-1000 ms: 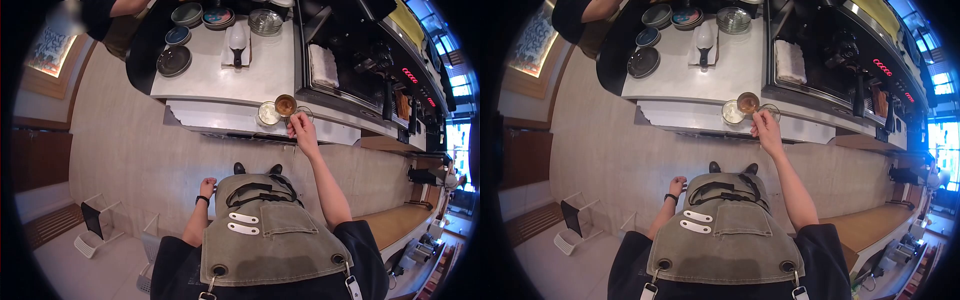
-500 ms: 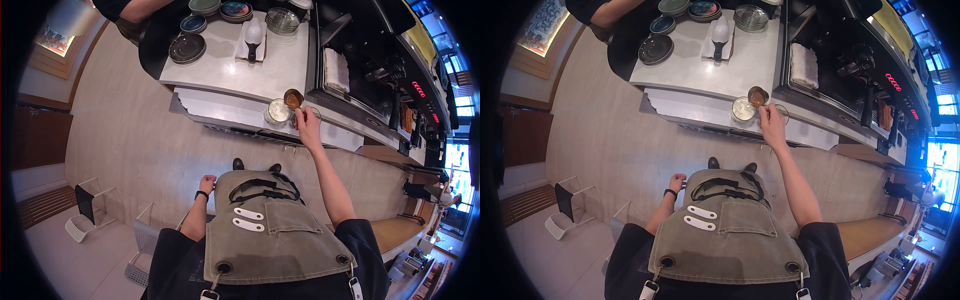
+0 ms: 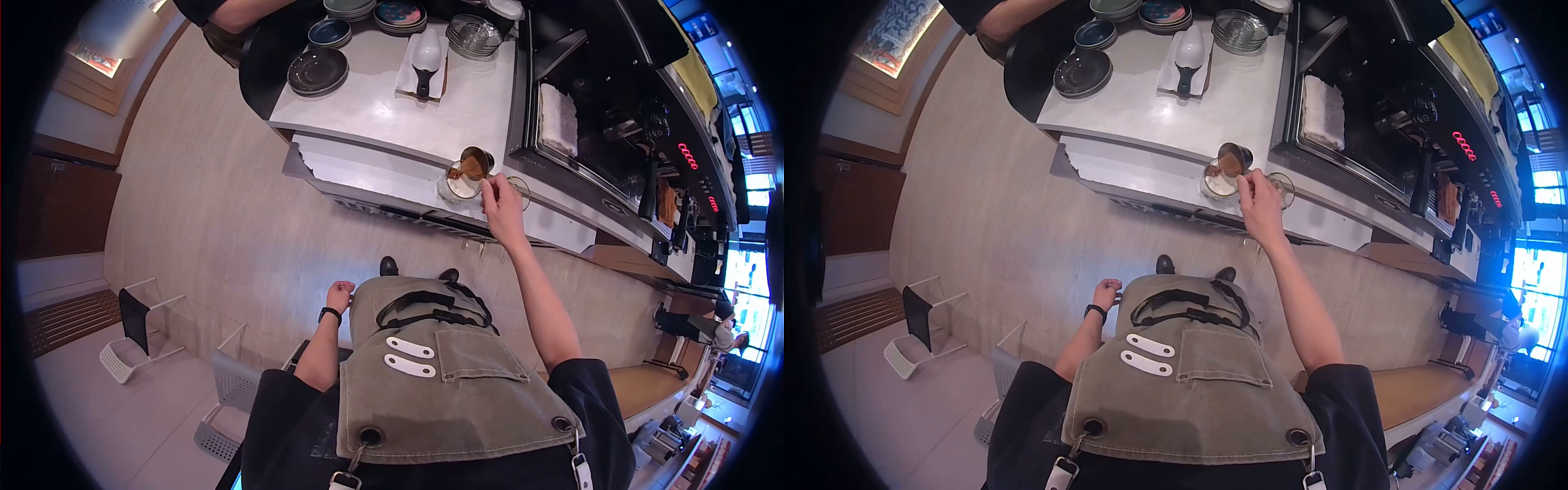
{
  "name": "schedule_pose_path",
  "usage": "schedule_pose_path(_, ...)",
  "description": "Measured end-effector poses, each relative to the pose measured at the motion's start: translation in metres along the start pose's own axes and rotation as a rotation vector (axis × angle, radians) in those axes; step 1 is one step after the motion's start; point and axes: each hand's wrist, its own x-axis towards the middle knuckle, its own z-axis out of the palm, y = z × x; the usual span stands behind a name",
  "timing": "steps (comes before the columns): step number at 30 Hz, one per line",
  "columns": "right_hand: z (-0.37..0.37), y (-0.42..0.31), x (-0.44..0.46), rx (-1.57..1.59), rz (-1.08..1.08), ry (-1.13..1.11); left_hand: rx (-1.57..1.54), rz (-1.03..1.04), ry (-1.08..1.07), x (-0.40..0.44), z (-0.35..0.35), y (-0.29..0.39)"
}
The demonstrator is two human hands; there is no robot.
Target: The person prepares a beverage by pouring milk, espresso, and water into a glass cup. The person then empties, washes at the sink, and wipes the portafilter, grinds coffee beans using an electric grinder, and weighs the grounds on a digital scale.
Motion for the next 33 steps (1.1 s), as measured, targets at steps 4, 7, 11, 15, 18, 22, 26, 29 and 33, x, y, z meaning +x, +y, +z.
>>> schedule_pose_path(4, -0.004, -0.002, -0.009, 0.030, 0.034, -0.024, -0.002, 0.003, 0.008, -0.003, 0.001, -0.001)
schedule_pose_path(7, -0.009, 0.000, -0.018, 0.003, 0.019, -0.009, -0.010, -0.010, -0.007, -0.004, 0.001, -0.001)
schedule_pose_path(11, -0.019, 0.005, -0.025, -0.036, 0.039, -0.007, 0.012, -0.009, 0.001, -0.003, 0.003, -0.002)
schedule_pose_path(15, -0.028, 0.010, -0.022, -0.073, 0.003, 0.019, 0.014, -0.003, -0.019, -0.001, 0.004, 0.001)
schedule_pose_path(18, -0.031, 0.012, -0.013, -0.113, -0.034, 0.032, 0.019, 0.013, -0.024, 0.002, 0.006, 0.001)
schedule_pose_path(22, -0.032, 0.005, 0.001, -0.147, -0.108, 0.039, 0.015, 0.006, -0.014, -0.001, 0.007, 0.005)
schedule_pose_path(26, -0.027, -0.003, 0.013, -0.151, -0.138, 0.046, 0.015, 0.003, -0.004, -0.005, 0.007, 0.007)
schedule_pose_path(29, -0.021, -0.003, 0.018, -0.152, -0.163, 0.046, 0.020, -0.003, 0.000, -0.008, 0.006, 0.006)
schedule_pose_path(33, -0.021, -0.010, 0.013, -0.138, -0.168, 0.014, 0.028, 0.001, 0.012, -0.008, 0.006, 0.001)
